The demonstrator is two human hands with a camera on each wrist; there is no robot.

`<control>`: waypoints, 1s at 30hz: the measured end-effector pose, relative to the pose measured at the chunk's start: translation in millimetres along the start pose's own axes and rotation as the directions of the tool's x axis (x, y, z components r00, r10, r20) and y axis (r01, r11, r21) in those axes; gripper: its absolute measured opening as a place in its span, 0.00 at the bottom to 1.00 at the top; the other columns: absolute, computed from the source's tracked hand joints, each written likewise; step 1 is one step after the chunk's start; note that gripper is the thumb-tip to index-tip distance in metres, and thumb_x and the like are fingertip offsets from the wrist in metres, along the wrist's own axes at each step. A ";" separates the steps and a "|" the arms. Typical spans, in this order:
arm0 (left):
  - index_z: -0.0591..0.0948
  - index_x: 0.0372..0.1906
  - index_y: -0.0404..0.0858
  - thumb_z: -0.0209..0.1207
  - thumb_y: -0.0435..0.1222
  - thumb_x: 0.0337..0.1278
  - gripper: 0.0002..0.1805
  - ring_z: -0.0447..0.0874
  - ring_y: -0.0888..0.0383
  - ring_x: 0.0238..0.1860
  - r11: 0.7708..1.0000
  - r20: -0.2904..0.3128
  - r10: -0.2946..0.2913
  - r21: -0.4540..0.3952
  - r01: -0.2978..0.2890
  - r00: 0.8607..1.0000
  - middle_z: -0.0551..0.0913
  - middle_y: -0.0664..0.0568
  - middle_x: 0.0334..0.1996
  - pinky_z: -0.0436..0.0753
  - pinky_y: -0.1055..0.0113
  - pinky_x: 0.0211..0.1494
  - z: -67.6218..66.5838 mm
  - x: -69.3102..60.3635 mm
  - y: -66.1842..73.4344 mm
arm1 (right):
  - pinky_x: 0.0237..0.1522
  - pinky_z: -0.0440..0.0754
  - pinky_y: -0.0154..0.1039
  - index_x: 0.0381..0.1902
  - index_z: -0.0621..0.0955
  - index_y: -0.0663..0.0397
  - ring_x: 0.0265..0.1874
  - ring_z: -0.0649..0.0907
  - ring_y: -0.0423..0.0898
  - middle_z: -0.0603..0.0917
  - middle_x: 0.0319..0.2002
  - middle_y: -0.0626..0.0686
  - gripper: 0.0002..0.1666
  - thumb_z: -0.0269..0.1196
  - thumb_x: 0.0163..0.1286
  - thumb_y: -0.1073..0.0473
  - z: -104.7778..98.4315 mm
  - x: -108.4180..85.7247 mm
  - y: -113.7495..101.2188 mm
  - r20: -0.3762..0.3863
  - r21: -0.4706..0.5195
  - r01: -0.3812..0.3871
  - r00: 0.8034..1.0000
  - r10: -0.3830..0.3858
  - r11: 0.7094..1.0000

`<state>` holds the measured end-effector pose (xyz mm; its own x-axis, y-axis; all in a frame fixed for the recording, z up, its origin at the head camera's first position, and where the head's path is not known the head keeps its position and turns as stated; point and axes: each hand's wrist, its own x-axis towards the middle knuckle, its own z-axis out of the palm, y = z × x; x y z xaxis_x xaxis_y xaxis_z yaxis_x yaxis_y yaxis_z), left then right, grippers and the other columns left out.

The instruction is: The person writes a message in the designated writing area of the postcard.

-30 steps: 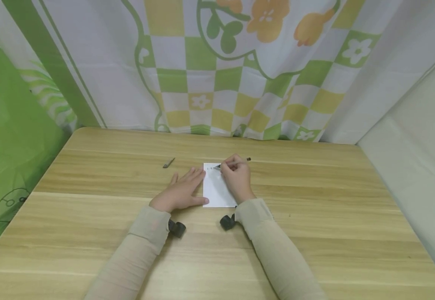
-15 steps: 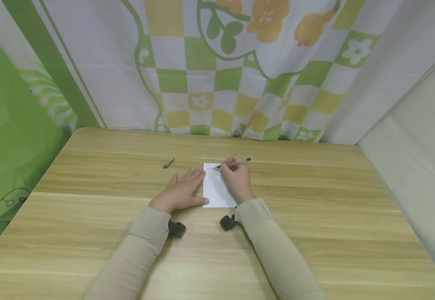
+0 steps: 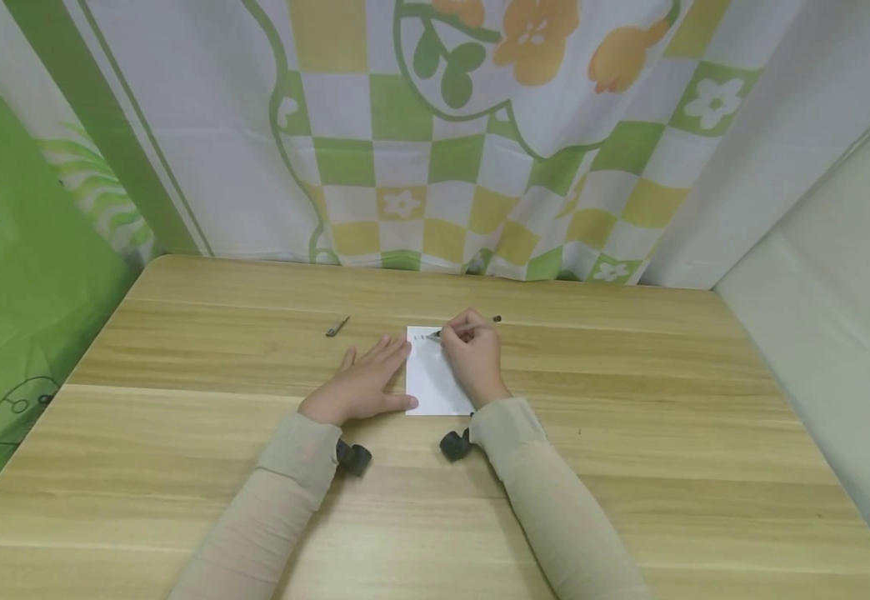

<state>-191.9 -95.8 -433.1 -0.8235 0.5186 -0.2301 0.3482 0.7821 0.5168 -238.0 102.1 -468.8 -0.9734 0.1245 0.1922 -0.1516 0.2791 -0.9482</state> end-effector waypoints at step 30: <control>0.49 0.81 0.35 0.61 0.54 0.67 0.50 0.35 0.43 0.81 1.000 -0.001 0.007 -0.006 -0.007 1.000 0.43 0.44 0.82 0.31 0.33 0.76 0.9 1.6 -2.0 | 0.26 0.74 0.31 0.28 0.82 0.58 0.27 0.78 0.44 0.82 0.30 0.52 0.05 0.62 0.62 0.62 -0.1 -0.8 -0.7 -0.005 -0.018 -0.018 1.000 0.018 1.000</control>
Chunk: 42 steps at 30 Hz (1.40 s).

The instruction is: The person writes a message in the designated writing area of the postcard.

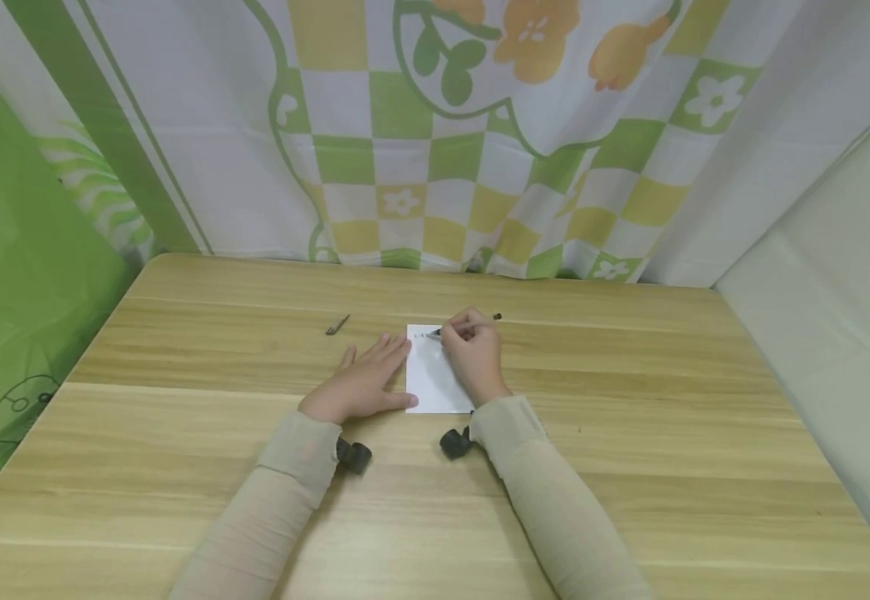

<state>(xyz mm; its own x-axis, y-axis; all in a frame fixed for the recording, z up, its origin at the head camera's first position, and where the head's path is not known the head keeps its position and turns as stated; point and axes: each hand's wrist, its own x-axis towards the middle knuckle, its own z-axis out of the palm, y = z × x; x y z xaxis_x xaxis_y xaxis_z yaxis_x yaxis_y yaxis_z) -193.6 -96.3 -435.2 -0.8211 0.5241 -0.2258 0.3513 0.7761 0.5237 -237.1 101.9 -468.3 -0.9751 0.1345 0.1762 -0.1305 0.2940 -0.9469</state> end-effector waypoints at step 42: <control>0.48 0.82 0.40 0.60 0.57 0.66 0.51 0.34 0.48 0.82 1.000 -0.006 0.001 -0.001 -0.001 1.000 0.42 0.48 0.82 0.29 0.35 0.77 7.0 5.2 -9.8 | 0.27 0.74 0.33 0.26 0.82 0.57 0.29 0.77 0.45 0.81 0.31 0.51 0.05 0.62 0.60 0.63 0.8 0.6 0.8 -0.008 0.001 0.006 1.000 -0.006 1.000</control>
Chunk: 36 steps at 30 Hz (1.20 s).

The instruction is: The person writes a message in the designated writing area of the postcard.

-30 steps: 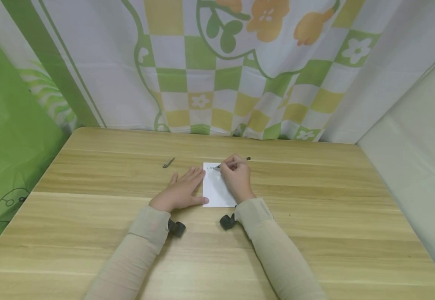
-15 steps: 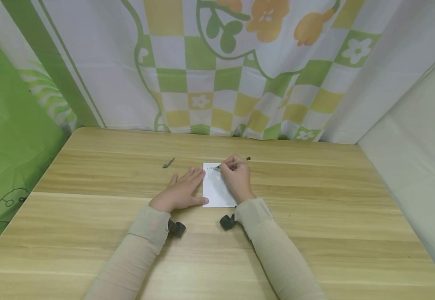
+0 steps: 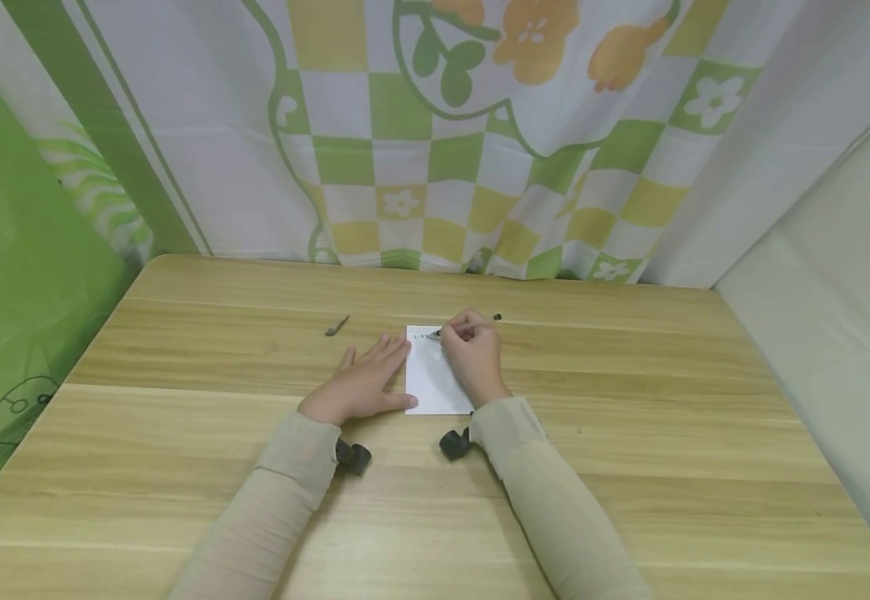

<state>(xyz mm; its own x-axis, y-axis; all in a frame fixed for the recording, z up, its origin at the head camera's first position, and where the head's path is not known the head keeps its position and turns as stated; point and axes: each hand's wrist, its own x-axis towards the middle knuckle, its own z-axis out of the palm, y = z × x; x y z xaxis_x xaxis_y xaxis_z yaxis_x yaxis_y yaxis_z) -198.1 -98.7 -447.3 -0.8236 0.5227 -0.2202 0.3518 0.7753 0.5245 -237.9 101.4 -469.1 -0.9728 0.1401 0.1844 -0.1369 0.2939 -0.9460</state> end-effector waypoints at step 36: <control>0.48 0.82 0.39 0.60 0.57 0.65 0.52 0.33 0.45 0.81 1.000 0.001 -0.001 -0.007 0.001 1.000 0.42 0.48 0.82 0.30 0.34 0.76 0.7 1.1 -1.3 | 0.29 0.74 0.33 0.28 0.83 0.60 0.32 0.78 0.46 0.80 0.33 0.52 0.04 0.62 0.61 0.66 -1.8 -2.0 -3.5 0.004 0.008 0.008 1.000 -0.009 1.000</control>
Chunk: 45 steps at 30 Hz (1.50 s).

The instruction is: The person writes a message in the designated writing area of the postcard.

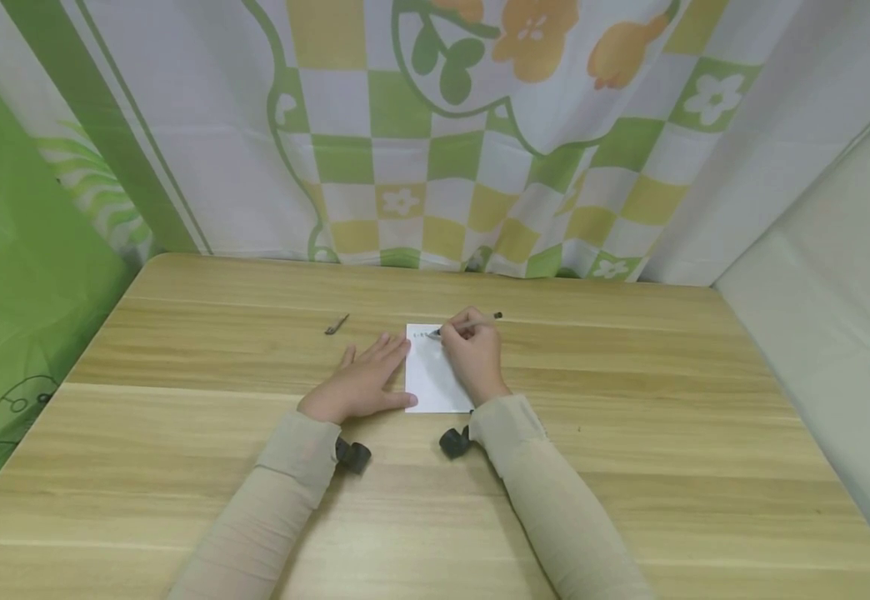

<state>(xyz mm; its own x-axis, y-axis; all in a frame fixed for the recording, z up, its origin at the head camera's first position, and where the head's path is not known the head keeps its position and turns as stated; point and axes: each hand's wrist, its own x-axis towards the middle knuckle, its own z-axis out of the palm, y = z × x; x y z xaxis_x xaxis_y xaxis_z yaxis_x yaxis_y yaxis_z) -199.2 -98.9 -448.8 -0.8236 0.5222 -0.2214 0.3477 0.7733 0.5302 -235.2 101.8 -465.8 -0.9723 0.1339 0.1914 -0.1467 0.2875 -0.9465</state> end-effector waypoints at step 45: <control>0.50 0.81 0.37 0.62 0.54 0.66 0.51 0.35 0.44 0.81 1.000 0.004 -0.003 -0.010 0.003 1.000 0.42 0.45 0.82 0.30 0.34 0.76 -5.6 -4.6 8.1 | 0.24 0.78 0.29 0.27 0.81 0.61 0.23 0.79 0.43 0.80 0.31 0.53 0.05 0.61 0.62 0.65 -1.2 2.1 1.9 -0.006 0.110 -0.071 0.997 0.072 0.991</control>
<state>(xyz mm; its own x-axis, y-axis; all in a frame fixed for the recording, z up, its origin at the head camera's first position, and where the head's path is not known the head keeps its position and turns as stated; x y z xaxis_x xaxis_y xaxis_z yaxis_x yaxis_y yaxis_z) -195.1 -97.1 -438.9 -0.8232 0.5209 -0.2261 0.3405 0.7715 0.5375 -237.2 103.8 -466.9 -0.9793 0.1600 0.1242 -0.0965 0.1708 -0.9806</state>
